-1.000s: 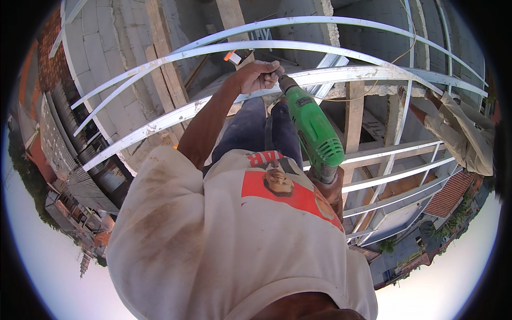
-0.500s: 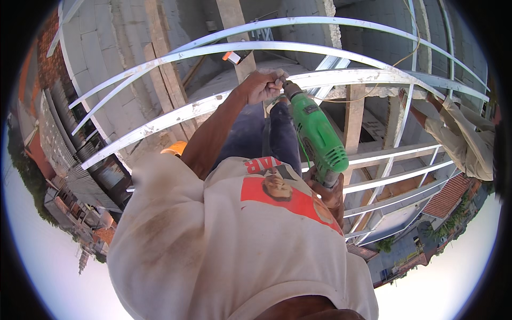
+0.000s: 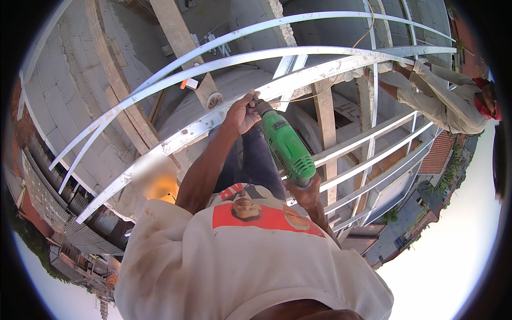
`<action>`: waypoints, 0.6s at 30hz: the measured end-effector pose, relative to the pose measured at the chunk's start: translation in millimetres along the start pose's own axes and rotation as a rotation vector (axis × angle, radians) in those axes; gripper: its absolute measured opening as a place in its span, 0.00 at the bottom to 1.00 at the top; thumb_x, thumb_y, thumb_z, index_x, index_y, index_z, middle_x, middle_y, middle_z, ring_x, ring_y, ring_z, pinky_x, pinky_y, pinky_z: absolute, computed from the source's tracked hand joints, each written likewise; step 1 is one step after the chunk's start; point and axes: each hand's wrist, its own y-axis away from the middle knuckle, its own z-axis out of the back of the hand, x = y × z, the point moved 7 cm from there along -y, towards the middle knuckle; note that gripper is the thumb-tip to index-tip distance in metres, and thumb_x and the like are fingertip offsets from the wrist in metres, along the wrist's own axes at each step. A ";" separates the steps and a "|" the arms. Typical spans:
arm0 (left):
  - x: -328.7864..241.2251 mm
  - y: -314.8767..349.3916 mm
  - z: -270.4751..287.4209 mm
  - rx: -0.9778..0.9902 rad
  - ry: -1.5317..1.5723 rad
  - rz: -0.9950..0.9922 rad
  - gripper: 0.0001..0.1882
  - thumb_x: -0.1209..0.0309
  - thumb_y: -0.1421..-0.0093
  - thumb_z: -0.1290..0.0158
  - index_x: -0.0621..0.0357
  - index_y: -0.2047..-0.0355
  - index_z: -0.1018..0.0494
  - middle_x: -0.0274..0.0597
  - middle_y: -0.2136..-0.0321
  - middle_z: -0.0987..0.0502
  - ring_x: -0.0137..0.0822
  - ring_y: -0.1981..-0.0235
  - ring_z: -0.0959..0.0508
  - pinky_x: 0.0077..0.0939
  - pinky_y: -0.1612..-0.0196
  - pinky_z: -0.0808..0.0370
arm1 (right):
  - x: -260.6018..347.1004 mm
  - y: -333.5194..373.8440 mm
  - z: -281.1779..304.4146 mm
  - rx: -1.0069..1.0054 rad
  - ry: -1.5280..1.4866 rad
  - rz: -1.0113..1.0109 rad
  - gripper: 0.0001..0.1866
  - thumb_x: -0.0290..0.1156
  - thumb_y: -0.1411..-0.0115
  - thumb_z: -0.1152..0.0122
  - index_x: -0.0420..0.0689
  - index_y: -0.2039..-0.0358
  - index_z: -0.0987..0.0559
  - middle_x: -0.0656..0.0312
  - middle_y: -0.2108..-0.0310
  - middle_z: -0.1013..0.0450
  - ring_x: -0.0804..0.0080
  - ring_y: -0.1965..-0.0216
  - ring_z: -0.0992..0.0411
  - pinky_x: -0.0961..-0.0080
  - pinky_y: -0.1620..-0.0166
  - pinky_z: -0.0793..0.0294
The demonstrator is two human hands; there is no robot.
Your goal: The person uses a green corded drill to fasten metal beams to a roof frame. They repeatedly pick up screws, align the beams, and drive screws into the structure while standing on the roof.
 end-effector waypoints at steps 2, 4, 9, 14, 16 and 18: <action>-1.0 -6.3 -1.8 0.000 0.008 0.014 0.18 0.55 0.25 0.42 0.58 0.50 0.21 0.24 0.75 0.34 0.21 0.77 0.39 0.26 0.66 0.33 | 8.6 -4.1 -1.7 -0.004 -0.180 -0.068 0.22 0.16 0.47 0.31 0.34 0.50 0.21 0.55 0.61 0.17 0.75 0.68 0.20 0.77 0.69 0.21; -2.9 -6.8 0.5 -0.060 0.008 -0.004 0.18 0.56 0.25 0.42 0.59 0.50 0.21 0.24 0.76 0.34 0.21 0.77 0.40 0.25 0.67 0.34 | 12.6 -10.4 -0.8 -0.003 -0.304 -0.110 0.22 0.14 0.50 0.33 0.33 0.51 0.20 0.54 0.63 0.17 0.74 0.71 0.21 0.77 0.70 0.22; -16.0 -15.6 -6.6 0.029 0.010 -0.008 0.18 0.57 0.23 0.44 0.61 0.50 0.23 0.24 0.76 0.34 0.21 0.76 0.37 0.24 0.66 0.32 | 21.1 -23.7 1.3 -0.057 -0.337 -0.112 0.24 0.15 0.52 0.33 0.31 0.51 0.20 0.54 0.64 0.18 0.74 0.74 0.22 0.77 0.71 0.23; -27.0 -19.8 -17.1 -0.026 0.013 -0.025 0.22 0.55 0.21 0.49 0.65 0.46 0.24 0.24 0.75 0.34 0.21 0.77 0.40 0.26 0.67 0.33 | 16.7 -36.1 -3.3 -0.008 -0.337 -0.113 0.27 0.18 0.51 0.39 0.27 0.47 0.24 0.52 0.65 0.21 0.72 0.78 0.25 0.74 0.74 0.24; -31.7 -27.5 -16.7 -0.005 -0.001 -0.027 0.23 0.55 0.21 0.49 0.66 0.45 0.24 0.24 0.75 0.34 0.20 0.78 0.40 0.27 0.67 0.32 | 19.6 -42.8 -4.4 -0.016 -0.350 -0.136 0.25 0.16 0.52 0.36 0.28 0.50 0.21 0.53 0.65 0.20 0.73 0.76 0.24 0.75 0.72 0.23; -35.7 -33.9 -14.8 0.026 -0.001 -0.033 0.23 0.55 0.21 0.49 0.67 0.45 0.25 0.25 0.75 0.34 0.21 0.77 0.39 0.26 0.67 0.33 | 26.8 -49.8 -5.2 -0.022 -0.350 -0.145 0.23 0.15 0.52 0.35 0.28 0.52 0.20 0.53 0.65 0.19 0.73 0.75 0.23 0.76 0.71 0.23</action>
